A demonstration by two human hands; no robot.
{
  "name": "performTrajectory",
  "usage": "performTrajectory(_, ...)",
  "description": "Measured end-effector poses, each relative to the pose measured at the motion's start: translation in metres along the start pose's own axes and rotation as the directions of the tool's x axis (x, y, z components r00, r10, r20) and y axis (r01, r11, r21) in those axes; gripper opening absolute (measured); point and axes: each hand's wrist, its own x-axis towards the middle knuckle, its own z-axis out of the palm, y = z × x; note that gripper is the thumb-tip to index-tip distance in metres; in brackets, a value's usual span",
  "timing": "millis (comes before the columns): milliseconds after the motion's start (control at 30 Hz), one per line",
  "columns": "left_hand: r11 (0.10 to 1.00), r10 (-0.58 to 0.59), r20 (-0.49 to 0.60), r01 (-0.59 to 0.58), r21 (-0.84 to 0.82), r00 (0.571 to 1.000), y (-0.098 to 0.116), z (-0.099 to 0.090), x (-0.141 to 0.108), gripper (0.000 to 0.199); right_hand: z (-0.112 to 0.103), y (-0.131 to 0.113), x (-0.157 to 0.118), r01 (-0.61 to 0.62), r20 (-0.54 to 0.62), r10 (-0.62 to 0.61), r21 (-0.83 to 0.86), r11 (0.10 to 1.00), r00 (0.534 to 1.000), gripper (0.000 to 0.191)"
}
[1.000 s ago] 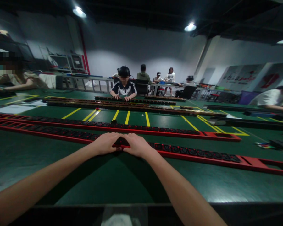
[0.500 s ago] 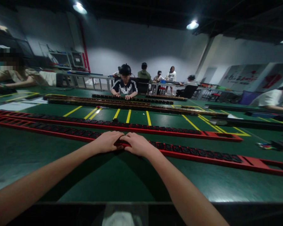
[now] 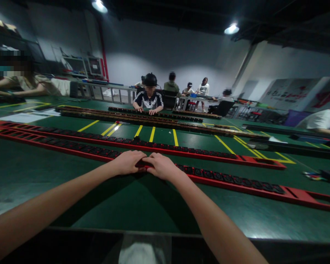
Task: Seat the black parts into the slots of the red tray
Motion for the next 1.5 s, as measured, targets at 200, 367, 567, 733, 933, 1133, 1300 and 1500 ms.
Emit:
performTrajectory(200,0.999,0.002,-0.001,-0.002,0.037,1.000,0.002,0.000,-0.001,0.047,0.001,-0.005,-0.001,0.032,0.016,-0.030,-0.130,0.991,0.999,0.045)
performTrajectory(367,0.999,-0.007,-0.003,0.007,0.037,1.000,0.003,0.000,-0.001,0.049,0.003,-0.006,-0.001,0.051,0.020,-0.048,-0.215,0.975,0.999,0.046)
performTrajectory(567,1.000,-0.020,-0.005,0.020,0.023,1.000,0.002,0.000,-0.002,0.048,0.000,-0.009,-0.001,0.070,0.039,-0.062,-0.267,0.961,0.997,0.045)
performTrajectory(733,0.999,-0.024,0.007,0.024,0.025,1.000,0.001,-0.002,-0.003,0.047,-0.003,-0.004,-0.002,0.070,0.017,-0.068,-0.140,0.988,0.998,0.042)
performTrajectory(933,1.000,-0.022,0.014,0.022,0.012,1.000,-0.001,-0.001,-0.002,0.044,-0.001,0.008,-0.005,-0.025,-0.008,0.026,0.088,0.996,1.000,0.048)
performTrajectory(1133,0.993,-0.112,-0.016,0.113,0.024,0.994,-0.006,-0.006,-0.003,0.067,0.003,0.008,-0.004,-0.080,0.002,0.080,0.060,0.995,0.997,0.061)
performTrajectory(1300,0.993,-0.120,0.048,0.119,0.026,0.992,-0.008,-0.009,-0.002,0.063,0.005,0.009,-0.004,-0.069,-0.001,0.069,0.055,0.996,0.998,0.061)
performTrajectory(1500,0.993,-0.115,0.035,0.114,0.041,0.993,-0.008,-0.005,-0.002,0.059,0.006,0.008,-0.003,-0.076,0.000,0.076,0.052,0.996,0.997,0.060)
